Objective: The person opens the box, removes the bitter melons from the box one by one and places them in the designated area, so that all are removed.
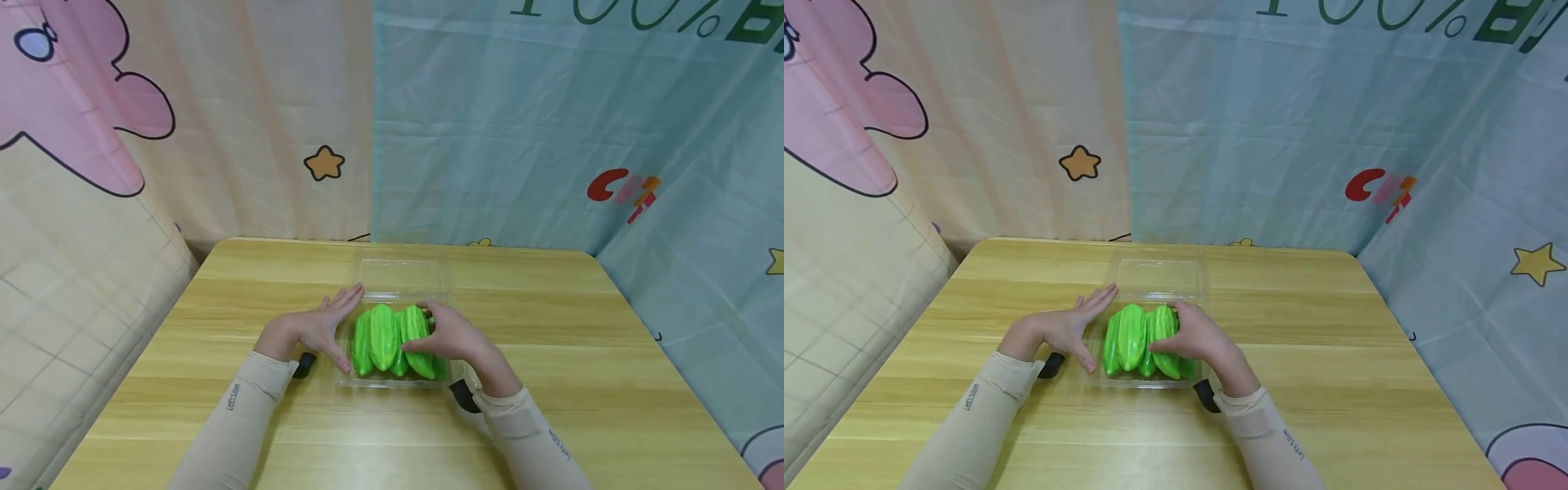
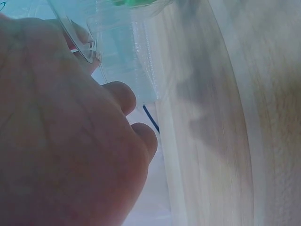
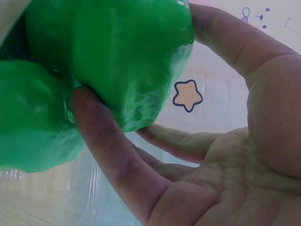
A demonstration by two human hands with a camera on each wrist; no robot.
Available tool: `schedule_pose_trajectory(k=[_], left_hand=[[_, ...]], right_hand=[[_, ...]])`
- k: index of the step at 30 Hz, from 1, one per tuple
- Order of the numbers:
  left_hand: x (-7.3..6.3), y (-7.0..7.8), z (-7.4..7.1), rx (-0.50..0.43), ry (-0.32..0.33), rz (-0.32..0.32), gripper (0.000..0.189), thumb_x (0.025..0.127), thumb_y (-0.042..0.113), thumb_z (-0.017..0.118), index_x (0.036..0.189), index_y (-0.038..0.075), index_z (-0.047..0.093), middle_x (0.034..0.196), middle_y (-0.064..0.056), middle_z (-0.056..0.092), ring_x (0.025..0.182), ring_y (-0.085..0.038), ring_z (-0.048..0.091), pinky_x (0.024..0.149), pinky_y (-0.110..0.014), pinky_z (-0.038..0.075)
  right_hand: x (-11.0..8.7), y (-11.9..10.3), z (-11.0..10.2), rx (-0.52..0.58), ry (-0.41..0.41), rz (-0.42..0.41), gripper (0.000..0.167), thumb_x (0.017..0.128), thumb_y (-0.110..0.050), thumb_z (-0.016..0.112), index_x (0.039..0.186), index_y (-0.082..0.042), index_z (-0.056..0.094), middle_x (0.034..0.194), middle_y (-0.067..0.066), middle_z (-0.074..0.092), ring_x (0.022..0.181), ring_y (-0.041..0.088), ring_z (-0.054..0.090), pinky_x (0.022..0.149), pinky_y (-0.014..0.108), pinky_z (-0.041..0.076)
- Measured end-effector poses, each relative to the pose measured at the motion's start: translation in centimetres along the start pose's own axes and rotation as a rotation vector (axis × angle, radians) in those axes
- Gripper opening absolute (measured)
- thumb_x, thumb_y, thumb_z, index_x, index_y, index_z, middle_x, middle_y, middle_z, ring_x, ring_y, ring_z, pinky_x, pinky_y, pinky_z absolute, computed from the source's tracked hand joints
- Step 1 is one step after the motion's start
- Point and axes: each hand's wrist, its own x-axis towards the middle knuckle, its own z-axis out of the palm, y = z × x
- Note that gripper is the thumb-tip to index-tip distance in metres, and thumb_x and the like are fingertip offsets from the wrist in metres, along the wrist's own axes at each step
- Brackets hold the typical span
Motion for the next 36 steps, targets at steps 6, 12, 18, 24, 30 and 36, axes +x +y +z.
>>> schedule_pose_trajectory(k=[6, 12, 18, 24, 30, 36], left_hand=[[0.2, -0.3, 0.0, -0.014, 0.007, 0.008, 0.150, 0.065, 0.045, 0.094, 0.158, 0.005, -0.018, 0.164, -0.016, -0.024, 0.147, -0.044, -0.021, 0.114, -0.064, -0.013], [0.2, -0.2, 0.0, 0.011, 0.004, 0.000, 0.149, 0.066, 0.043, 0.094, 0.158, 0.003, -0.016, 0.164, -0.017, -0.022, 0.147, -0.044, -0.020, 0.115, -0.063, -0.012], [0.0, -0.1, 0.0, 0.021, 0.007, -0.015, 0.149, 0.065, 0.044, 0.094, 0.158, 0.004, -0.015, 0.165, -0.015, -0.022, 0.147, -0.044, -0.019, 0.115, -0.063, -0.011], [-0.2, 0.0, 0.1, 0.013, 0.010, -0.013, 0.148, 0.065, 0.043, 0.095, 0.158, 0.000, -0.013, 0.164, -0.017, -0.021, 0.147, -0.044, -0.019, 0.115, -0.063, -0.012], [-0.1, 0.0, 0.2, -0.004, 0.011, -0.014, 0.148, 0.065, 0.043, 0.095, 0.158, 0.002, -0.013, 0.165, -0.017, -0.021, 0.147, -0.043, -0.021, 0.114, -0.062, -0.013], [-0.1, 0.2, 0.2, -0.015, 0.009, -0.024, 0.147, 0.066, 0.043, 0.094, 0.159, 0.004, -0.013, 0.165, -0.016, -0.020, 0.147, -0.040, -0.022, 0.115, -0.060, -0.014]], right_hand=[[-0.3, 0.0, -0.5, 0.067, -0.011, -0.015, 0.083, 0.082, -0.026, 0.086, 0.147, 0.003, 0.043, 0.130, 0.019, 0.058, 0.110, 0.035, 0.062, 0.086, 0.041, 0.057], [-0.8, 0.4, -1.4, 0.152, 0.026, -0.018, 0.085, 0.081, -0.025, 0.086, 0.149, -0.002, 0.041, 0.132, 0.018, 0.055, 0.112, 0.037, 0.060, 0.083, 0.041, 0.057], [-1.6, 1.0, -3.0, 0.184, 0.056, 0.002, 0.086, 0.083, -0.029, 0.085, 0.150, -0.004, 0.038, 0.138, 0.021, 0.053, 0.121, 0.040, 0.055, 0.088, 0.045, 0.055], [-2.7, 1.4, -5.1, 0.231, 0.081, -0.002, 0.086, 0.082, -0.030, 0.085, 0.150, -0.006, 0.038, 0.145, 0.018, 0.047, 0.126, 0.040, 0.052, 0.089, 0.045, 0.055], [-3.6, 1.9, -6.7, 0.227, 0.120, -0.025, 0.086, 0.084, -0.030, 0.084, 0.152, -0.006, 0.036, 0.151, 0.016, 0.041, 0.128, 0.040, 0.050, 0.092, 0.049, 0.053], [-4.1, 2.6, -7.9, 0.218, 0.160, -0.047, 0.084, 0.086, -0.029, 0.082, 0.155, -0.009, 0.037, 0.151, 0.019, 0.042, 0.129, 0.042, 0.049, 0.095, 0.051, 0.051]])
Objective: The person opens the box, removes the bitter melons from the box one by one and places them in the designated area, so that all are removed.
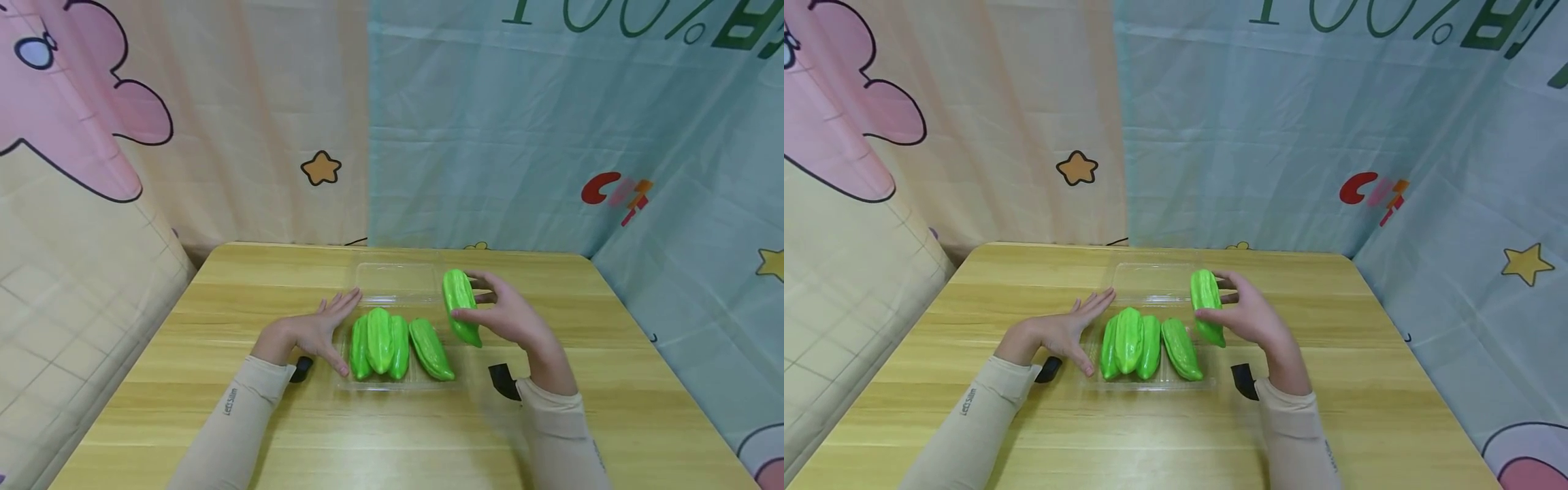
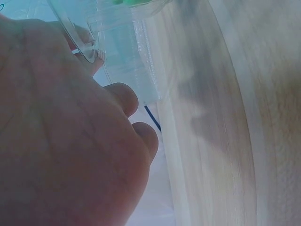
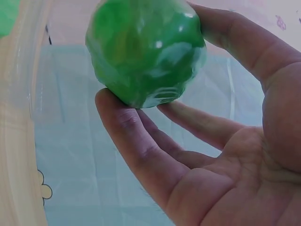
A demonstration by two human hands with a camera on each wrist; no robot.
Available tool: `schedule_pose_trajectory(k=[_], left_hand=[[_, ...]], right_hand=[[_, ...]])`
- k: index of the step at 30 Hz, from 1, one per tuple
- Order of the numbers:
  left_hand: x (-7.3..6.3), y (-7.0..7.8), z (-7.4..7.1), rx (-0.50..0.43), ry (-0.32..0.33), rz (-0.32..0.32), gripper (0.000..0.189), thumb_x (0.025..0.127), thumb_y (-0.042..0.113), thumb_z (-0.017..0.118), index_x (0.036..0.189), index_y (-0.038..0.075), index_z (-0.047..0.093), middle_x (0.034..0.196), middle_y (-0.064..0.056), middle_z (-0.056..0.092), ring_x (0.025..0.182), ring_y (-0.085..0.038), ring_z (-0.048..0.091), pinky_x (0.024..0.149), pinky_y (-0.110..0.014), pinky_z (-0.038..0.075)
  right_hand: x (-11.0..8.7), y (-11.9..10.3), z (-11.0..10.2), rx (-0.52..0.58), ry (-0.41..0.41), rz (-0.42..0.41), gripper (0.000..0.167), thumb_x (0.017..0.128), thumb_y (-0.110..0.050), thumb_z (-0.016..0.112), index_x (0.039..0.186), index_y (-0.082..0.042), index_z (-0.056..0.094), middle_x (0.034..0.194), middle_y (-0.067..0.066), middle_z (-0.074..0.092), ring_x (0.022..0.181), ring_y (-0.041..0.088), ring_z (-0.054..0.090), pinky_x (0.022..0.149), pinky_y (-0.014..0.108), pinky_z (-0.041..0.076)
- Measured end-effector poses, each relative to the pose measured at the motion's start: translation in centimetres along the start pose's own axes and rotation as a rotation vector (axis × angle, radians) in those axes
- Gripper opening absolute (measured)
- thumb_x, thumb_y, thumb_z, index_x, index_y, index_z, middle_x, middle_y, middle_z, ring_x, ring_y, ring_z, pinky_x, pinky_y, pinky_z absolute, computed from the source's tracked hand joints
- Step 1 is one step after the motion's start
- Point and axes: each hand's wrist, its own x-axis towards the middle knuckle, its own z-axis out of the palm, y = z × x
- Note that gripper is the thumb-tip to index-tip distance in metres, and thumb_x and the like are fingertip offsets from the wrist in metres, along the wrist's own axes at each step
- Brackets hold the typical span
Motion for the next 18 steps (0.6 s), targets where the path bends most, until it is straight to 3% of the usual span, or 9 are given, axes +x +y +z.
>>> schedule_pose_trajectory(k=[6, 18], left_hand=[[0.0, -0.1, 0.0, 0.005, 0.008, 0.014, 0.146, 0.067, 0.042, 0.094, 0.159, 0.003, -0.012, 0.165, -0.018, -0.018, 0.148, -0.041, -0.021, 0.115, -0.062, -0.013], [0.1, -0.3, 0.1, 0.002, 0.015, 0.022, 0.146, 0.067, 0.042, 0.094, 0.159, 0.002, -0.012, 0.165, -0.018, -0.017, 0.148, -0.042, -0.019, 0.115, -0.063, -0.012]], right_hand=[[-0.3, 0.4, -1.1, 0.006, 0.049, 0.023, 0.082, 0.088, -0.031, 0.080, 0.157, -0.013, 0.038, 0.148, 0.021, 0.045, 0.130, 0.041, 0.050, 0.093, 0.050, 0.052], [-0.2, 2.2, -3.0, 0.035, 0.168, 0.151, 0.078, 0.089, -0.033, 0.079, 0.151, -0.001, 0.043, 0.144, 0.023, 0.051, 0.132, 0.038, 0.050, 0.091, 0.038, 0.054]])
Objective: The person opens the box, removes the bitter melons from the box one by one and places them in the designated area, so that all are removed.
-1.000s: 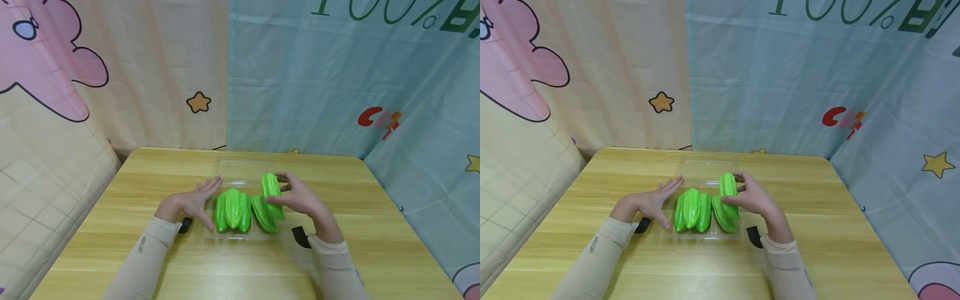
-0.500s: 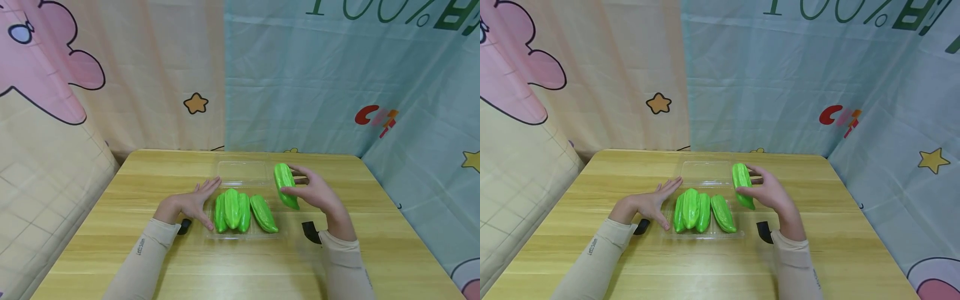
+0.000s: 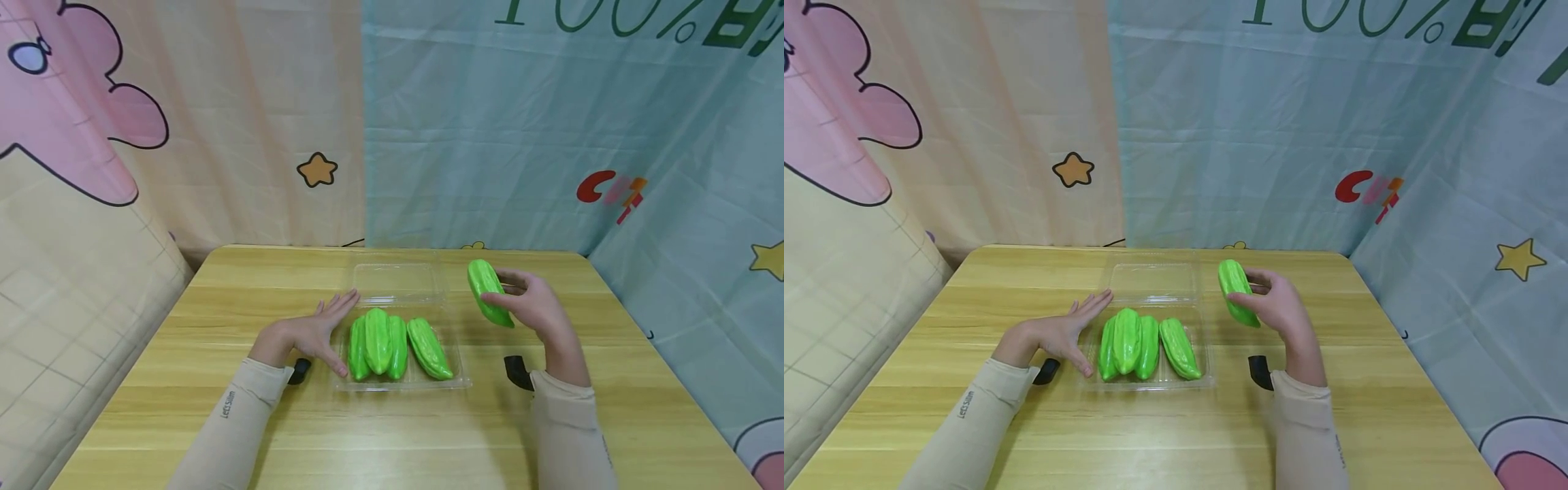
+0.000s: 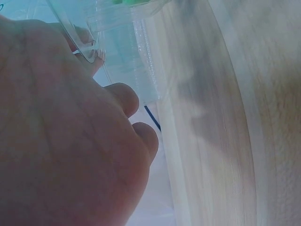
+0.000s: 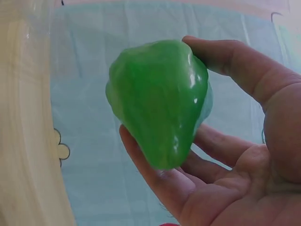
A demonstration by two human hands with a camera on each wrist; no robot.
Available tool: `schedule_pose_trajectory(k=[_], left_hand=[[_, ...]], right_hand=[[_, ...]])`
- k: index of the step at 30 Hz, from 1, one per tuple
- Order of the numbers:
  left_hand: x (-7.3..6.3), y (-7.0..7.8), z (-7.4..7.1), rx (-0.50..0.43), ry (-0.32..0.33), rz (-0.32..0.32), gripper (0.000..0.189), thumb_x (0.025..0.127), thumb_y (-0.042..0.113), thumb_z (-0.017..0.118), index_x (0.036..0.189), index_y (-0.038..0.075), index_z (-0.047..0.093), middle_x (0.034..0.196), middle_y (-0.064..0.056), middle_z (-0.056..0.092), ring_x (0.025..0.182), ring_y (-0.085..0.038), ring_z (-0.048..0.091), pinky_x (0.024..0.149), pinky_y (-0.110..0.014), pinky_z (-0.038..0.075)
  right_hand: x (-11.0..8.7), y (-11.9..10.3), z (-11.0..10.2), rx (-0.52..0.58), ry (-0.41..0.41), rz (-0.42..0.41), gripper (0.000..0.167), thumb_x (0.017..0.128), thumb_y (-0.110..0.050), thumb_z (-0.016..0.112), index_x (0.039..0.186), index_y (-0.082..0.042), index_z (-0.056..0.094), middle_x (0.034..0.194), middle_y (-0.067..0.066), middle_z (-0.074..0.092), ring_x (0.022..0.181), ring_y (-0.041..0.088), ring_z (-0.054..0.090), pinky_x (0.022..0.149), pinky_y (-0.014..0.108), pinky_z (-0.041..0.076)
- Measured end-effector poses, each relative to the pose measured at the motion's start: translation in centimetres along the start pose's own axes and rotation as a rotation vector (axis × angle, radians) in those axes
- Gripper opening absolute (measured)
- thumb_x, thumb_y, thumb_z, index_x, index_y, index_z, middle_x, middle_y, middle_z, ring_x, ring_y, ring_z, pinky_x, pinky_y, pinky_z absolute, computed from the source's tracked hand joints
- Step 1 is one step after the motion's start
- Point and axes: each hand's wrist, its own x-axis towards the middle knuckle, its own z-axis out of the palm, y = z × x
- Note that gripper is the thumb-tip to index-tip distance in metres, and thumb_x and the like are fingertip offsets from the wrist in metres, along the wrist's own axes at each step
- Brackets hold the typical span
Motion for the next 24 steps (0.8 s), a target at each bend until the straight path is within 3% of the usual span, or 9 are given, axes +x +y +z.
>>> schedule_pose_trajectory(k=[8, 24], left_hand=[[0.1, -0.1, 0.0, 0.000, -0.001, 0.004, 0.146, 0.067, 0.043, 0.094, 0.159, 0.002, -0.011, 0.165, -0.018, -0.017, 0.148, -0.042, -0.020, 0.115, -0.063, -0.012], [-0.1, 0.1, -0.1, 0.000, -0.009, -0.001, 0.145, 0.067, 0.041, 0.094, 0.159, 0.002, -0.012, 0.165, -0.018, -0.018, 0.148, -0.043, -0.019, 0.114, -0.062, -0.014]], right_hand=[[0.9, 2.1, -1.1, 0.050, 0.071, 0.067, 0.078, 0.091, -0.032, 0.077, 0.153, -0.003, 0.041, 0.148, 0.023, 0.047, 0.134, 0.038, 0.048, 0.090, 0.036, 0.054], [2.6, 7.8, -2.4, 0.027, 0.278, 0.210, 0.068, 0.095, -0.024, 0.071, 0.150, 0.003, 0.042, 0.146, 0.029, 0.046, 0.130, 0.042, 0.046, 0.100, 0.047, 0.046]])
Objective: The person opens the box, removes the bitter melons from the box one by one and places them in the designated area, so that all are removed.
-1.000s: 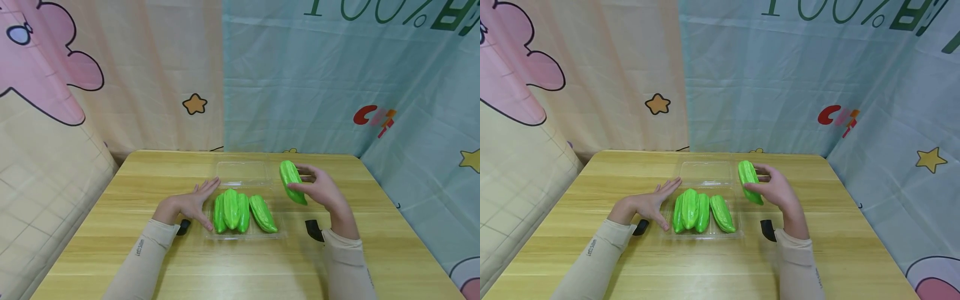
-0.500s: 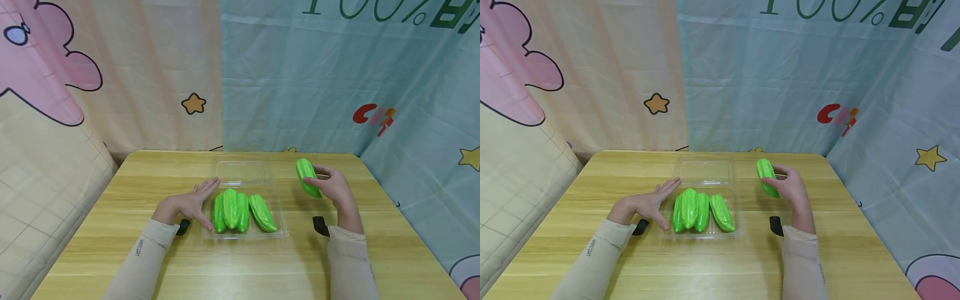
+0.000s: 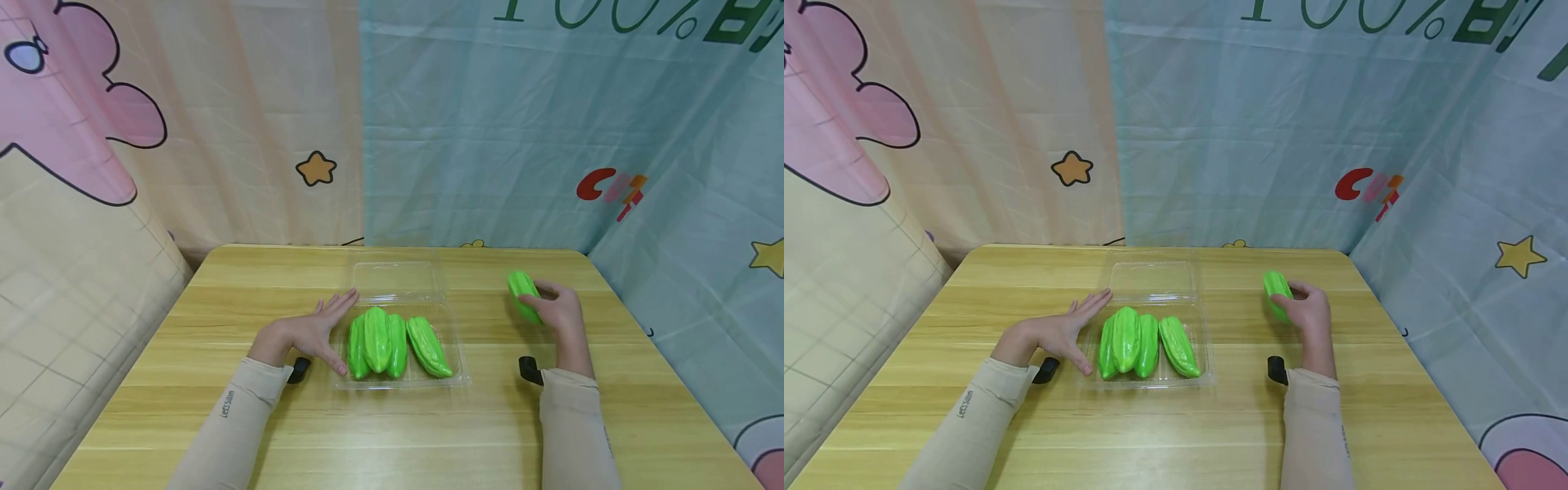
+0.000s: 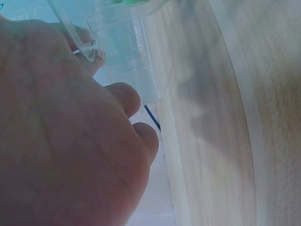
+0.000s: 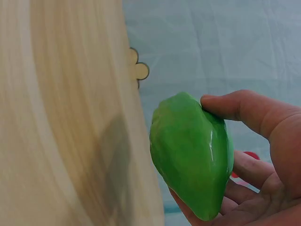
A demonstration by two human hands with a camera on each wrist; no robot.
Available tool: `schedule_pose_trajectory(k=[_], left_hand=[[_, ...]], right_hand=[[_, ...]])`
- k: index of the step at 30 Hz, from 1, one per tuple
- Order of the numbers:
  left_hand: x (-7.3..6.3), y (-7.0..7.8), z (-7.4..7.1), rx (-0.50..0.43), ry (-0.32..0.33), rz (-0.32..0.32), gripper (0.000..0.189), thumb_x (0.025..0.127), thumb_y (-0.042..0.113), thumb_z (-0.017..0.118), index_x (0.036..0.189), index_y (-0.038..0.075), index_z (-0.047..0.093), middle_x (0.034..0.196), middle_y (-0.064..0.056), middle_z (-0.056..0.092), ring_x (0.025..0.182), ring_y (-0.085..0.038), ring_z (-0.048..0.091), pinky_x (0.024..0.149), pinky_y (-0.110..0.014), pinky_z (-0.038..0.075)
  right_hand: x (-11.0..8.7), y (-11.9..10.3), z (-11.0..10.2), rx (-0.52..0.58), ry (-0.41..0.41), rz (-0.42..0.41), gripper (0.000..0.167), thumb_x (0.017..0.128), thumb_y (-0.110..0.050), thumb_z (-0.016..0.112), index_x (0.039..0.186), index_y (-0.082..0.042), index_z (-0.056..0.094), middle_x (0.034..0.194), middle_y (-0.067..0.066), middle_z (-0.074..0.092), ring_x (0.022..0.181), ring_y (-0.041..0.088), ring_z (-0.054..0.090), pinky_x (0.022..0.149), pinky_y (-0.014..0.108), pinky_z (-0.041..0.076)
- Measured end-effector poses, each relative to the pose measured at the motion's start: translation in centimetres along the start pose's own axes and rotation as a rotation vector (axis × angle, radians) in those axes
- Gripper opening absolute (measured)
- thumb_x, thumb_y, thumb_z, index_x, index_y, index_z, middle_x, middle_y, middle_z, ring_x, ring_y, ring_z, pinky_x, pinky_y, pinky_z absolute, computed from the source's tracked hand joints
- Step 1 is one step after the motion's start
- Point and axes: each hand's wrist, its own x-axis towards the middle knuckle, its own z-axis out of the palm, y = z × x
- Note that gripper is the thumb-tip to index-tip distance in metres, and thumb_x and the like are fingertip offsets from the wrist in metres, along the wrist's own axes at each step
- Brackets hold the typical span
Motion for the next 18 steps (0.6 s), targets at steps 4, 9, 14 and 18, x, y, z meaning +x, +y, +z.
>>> schedule_pose_trajectory(k=[4, 9, 14, 18], left_hand=[[0.0, -0.1, -0.1, 0.004, 0.002, 0.005, 0.146, 0.067, 0.043, 0.093, 0.159, 0.004, -0.012, 0.165, -0.018, -0.017, 0.148, -0.043, -0.019, 0.114, -0.062, -0.014], [-0.1, 0.0, -0.2, 0.006, 0.003, 0.003, 0.146, 0.067, 0.044, 0.093, 0.159, 0.005, -0.013, 0.165, -0.017, -0.018, 0.148, -0.042, -0.019, 0.114, -0.062, -0.014], [-0.2, 0.2, -0.2, -0.001, 0.006, -0.001, 0.145, 0.067, 0.041, 0.094, 0.160, 0.005, -0.011, 0.166, -0.015, -0.017, 0.148, -0.042, -0.019, 0.114, -0.061, -0.014], [-0.2, 0.1, 0.0, 0.002, 0.007, 0.004, 0.144, 0.067, 0.039, 0.094, 0.160, 0.004, -0.010, 0.166, -0.015, -0.017, 0.148, -0.043, -0.019, 0.114, -0.062, -0.013]], right_hand=[[0.5, 1.1, -0.1, -0.017, 0.047, 0.036, 0.066, 0.095, -0.022, 0.069, 0.149, 0.005, 0.043, 0.146, 0.030, 0.046, 0.131, 0.043, 0.045, 0.104, 0.049, 0.043], [0.8, 2.3, -0.3, -0.016, 0.069, 0.077, 0.065, 0.096, -0.023, 0.068, 0.150, 0.004, 0.042, 0.149, 0.029, 0.043, 0.135, 0.043, 0.041, 0.110, 0.050, 0.038], [1.1, 3.1, -0.4, -0.023, 0.072, 0.092, 0.065, 0.097, -0.020, 0.066, 0.150, 0.007, 0.039, 0.149, 0.033, 0.040, 0.136, 0.046, 0.037, 0.112, 0.053, 0.035], [1.3, 3.6, -0.5, -0.054, 0.082, 0.091, 0.066, 0.098, -0.019, 0.064, 0.150, 0.011, 0.036, 0.148, 0.035, 0.038, 0.136, 0.048, 0.036, 0.112, 0.055, 0.032]])
